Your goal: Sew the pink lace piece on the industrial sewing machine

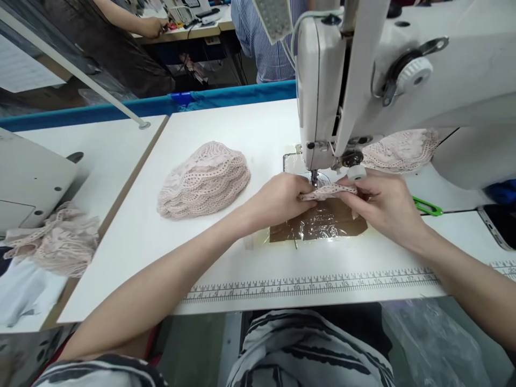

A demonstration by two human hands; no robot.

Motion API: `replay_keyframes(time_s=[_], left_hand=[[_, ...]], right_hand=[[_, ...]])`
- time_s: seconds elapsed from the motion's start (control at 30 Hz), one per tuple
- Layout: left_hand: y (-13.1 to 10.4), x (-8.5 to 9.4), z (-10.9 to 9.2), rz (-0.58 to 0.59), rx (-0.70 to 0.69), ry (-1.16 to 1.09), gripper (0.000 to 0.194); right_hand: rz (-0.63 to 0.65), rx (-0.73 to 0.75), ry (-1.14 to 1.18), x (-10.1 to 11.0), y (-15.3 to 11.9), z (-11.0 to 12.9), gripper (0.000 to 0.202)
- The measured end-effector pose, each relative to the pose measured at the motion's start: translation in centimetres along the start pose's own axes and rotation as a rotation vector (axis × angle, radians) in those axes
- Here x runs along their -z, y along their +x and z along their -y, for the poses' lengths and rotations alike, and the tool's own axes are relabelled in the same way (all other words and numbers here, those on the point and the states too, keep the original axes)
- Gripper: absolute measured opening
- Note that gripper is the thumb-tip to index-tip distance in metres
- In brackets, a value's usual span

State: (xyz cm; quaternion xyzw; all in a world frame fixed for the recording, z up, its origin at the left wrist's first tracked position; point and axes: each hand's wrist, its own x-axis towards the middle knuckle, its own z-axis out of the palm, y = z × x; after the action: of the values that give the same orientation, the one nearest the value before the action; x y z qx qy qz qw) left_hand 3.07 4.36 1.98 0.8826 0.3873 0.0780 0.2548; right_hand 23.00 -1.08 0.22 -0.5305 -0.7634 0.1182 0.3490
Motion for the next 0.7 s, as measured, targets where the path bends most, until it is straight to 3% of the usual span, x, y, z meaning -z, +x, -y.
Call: replay_keyframes(time_s=[0.07,0.17,0.3,0.37,0.5,0.57,0.7], left_hand=[[0.0,0.1,0.2,0.023,0.005,-0.081,0.033],[-0.1,0.1,0.8,0.079,-0.013,-0.210,0.032],[-1.0,-0.8,1.4,0.073,-0.127,-0.241,0.033],[-1.7,-1.8,1.4,-0.008,-0.204,-0.097,0.030],[-3.0,-3.9,1.1,-0.320,-0.433,0.384,0.021],[-3.3,-4.5,1.0,-0.447,-0.495,0.519,0.014],[-3.8,-5.1,1.1,-0.507,-0.504,0.557,0.016]], right_hand=[[0.021,-0.033,-0.020,-0.2,0.0,0.0,0.032],[0.054,-0.056,-0.022,-0.4,0.0,-0.2,0.021],[0.167,-0.031,-0.069,-0.2,-0.2,-0.3,0.018],[0.237,0.043,-0.163,0.0,-0.4,-0.3,0.017],[0.293,0.260,-0.291,0.2,-0.6,-0.3,0.013],[0.322,0.336,-0.272,0.1,-0.7,-0.4,0.014],[0.366,0.408,-0.242,-0.1,-0.7,-0.4,0.016]])
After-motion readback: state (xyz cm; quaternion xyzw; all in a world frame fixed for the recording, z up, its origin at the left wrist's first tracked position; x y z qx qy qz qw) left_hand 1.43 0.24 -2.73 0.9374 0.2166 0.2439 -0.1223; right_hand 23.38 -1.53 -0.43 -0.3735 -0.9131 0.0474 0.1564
